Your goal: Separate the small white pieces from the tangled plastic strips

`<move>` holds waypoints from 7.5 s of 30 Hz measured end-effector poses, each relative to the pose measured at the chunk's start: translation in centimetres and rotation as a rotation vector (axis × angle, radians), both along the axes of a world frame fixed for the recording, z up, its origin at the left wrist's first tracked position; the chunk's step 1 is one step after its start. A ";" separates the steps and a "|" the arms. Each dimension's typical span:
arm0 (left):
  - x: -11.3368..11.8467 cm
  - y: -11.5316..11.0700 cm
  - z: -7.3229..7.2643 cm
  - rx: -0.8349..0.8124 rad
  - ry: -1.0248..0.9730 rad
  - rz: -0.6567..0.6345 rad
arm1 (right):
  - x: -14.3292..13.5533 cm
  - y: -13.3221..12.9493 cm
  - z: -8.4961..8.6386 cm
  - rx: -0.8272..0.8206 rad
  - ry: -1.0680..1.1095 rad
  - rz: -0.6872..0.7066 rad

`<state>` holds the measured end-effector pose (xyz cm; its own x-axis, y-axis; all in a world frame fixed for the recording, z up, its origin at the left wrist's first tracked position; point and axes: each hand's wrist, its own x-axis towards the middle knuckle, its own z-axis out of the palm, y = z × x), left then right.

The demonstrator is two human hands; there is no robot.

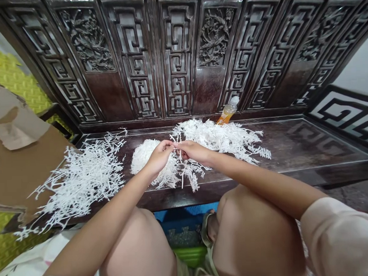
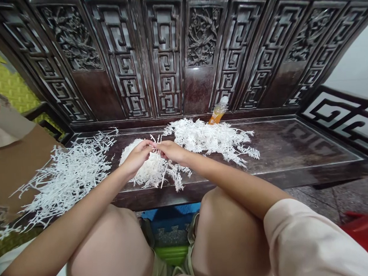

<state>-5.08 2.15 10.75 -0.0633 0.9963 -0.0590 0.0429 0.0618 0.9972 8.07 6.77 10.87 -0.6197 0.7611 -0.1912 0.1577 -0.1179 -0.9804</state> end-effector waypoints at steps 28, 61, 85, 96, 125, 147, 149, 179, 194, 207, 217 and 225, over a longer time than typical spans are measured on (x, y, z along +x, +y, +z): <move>0.8 0.7 0.1 0.171 0.409 -0.072 | 0.3 0.1 0.6 0.193 -0.113 -0.123; -0.6 1.1 0.1 -0.365 -0.675 -0.092 | 1.2 0.8 1.7 0.072 -0.075 -0.049; 1.6 0.9 -1.1 0.016 0.451 -0.058 | 1.9 1.7 0.9 0.369 -0.136 0.004; 1.8 0.5 -0.8 0.075 0.463 -0.138 | 1.0 1.5 -0.2 0.421 -0.252 -0.125; 1.6 0.4 -0.1 0.352 0.557 -0.016 | -0.1 0.2 1.2 0.317 0.013 -0.293; 1.9 0.4 -0.1 0.228 0.345 0.104 | 1.3 0.7 1.7 0.873 -0.084 0.083; 1.8 0.7 -0.5 0.222 0.358 0.136 | 0.9 0.9 1.5 0.928 -0.122 0.084; -7.6 5.1 -7.7 -0.109 0.944 0.248 | 3.7 4.7 -1.0 0.821 -0.469 -0.535; 1.4 0.2 -12.3 0.368 1.353 -0.830 | 6.0 3.9 1.0 0.955 -0.467 -0.717; 0.0 1.2 -12.0 0.489 1.289 -0.781 | 6.9 4.1 0.0 0.953 -0.398 -0.561; -7.8 3.8 -8.5 0.117 1.432 0.066 | 5.9 3.8 0.4 0.957 -0.330 -0.499; -0.3 2.2 -8.5 0.357 1.420 -0.351 | 6.2 3.8 0.5 0.952 -0.347 -0.511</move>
<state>-5.37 4.33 2.24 0.3799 0.9209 0.0872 0.9193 -0.3863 0.0747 14.30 10.57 11.33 -0.2209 0.8378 0.4993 0.5861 0.5233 -0.6186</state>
